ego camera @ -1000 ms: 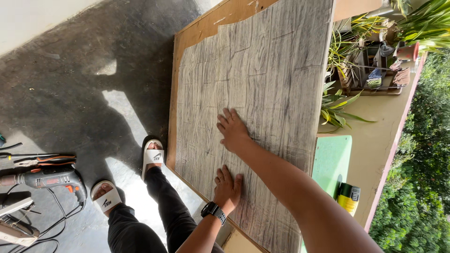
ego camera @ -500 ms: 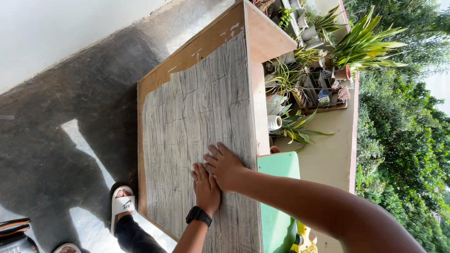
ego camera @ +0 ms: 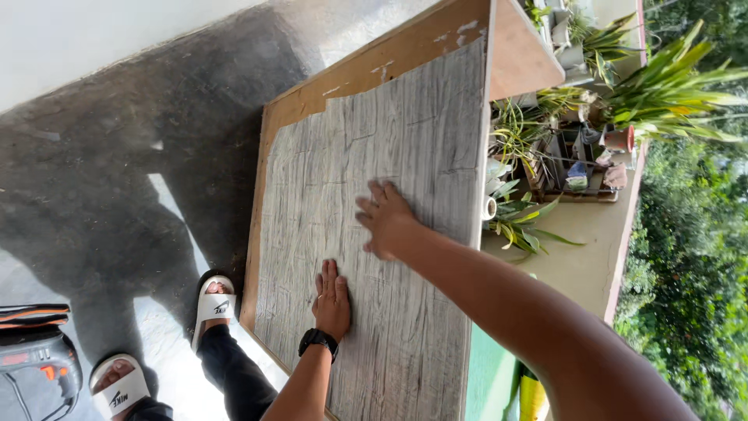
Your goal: The person applies a textured adhesive sheet to the side of a wooden cabinet, smoothing it by hand and trimming it to fit before picking up a computer monitor.
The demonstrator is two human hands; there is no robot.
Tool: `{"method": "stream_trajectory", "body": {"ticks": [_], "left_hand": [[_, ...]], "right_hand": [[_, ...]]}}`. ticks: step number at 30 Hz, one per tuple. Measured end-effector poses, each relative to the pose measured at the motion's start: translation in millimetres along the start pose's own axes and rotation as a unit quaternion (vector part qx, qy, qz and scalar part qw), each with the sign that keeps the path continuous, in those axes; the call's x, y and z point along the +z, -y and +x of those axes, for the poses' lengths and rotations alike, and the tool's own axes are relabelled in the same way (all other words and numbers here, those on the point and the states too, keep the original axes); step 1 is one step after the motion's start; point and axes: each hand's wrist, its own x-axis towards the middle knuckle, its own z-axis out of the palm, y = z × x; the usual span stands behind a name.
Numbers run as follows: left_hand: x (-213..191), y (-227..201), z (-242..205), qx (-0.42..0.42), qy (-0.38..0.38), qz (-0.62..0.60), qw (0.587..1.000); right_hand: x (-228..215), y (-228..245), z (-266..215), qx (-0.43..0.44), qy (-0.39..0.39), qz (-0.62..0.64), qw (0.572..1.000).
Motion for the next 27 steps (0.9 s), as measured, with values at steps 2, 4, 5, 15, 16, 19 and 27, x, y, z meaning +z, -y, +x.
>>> {"method": "stream_trajectory", "body": {"ticks": [2,4,5,15,16,19,27], "left_hand": [[-5.0,14.6,-1.8,-0.053,0.047,0.046,0.996],[-11.2,22.2,7.1,-0.067,0.047,0.044,0.996],[-13.7,28.2,12.2,-0.073,0.058,0.046,0.995],[-84.6,162.8,118.1,-0.232,-0.059,-0.014,0.971],[-92.2,172.8,128.1,-0.220,-0.047,0.034,0.974],[-100.2,182.5,145.8,-0.206,-0.017,0.087,0.975],[-134.0,66.9,209.9,-0.093,-0.027,0.142,0.985]], "right_hand": [[23.9,26.2,24.6,-0.080,0.001,0.011,0.997],[23.2,27.8,60.3,-0.078,-0.004,0.002,0.997],[25.3,30.6,79.1,-0.066,-0.002,-0.001,0.998],[-53.7,-6.3,236.0,-0.029,-0.025,0.186,0.982],[-54.6,-14.0,240.2,0.022,-0.057,0.192,0.979],[-39.1,-29.8,255.2,0.068,-0.101,0.201,0.972],[-53.9,-83.8,213.8,0.077,-0.187,0.171,0.964]]}}
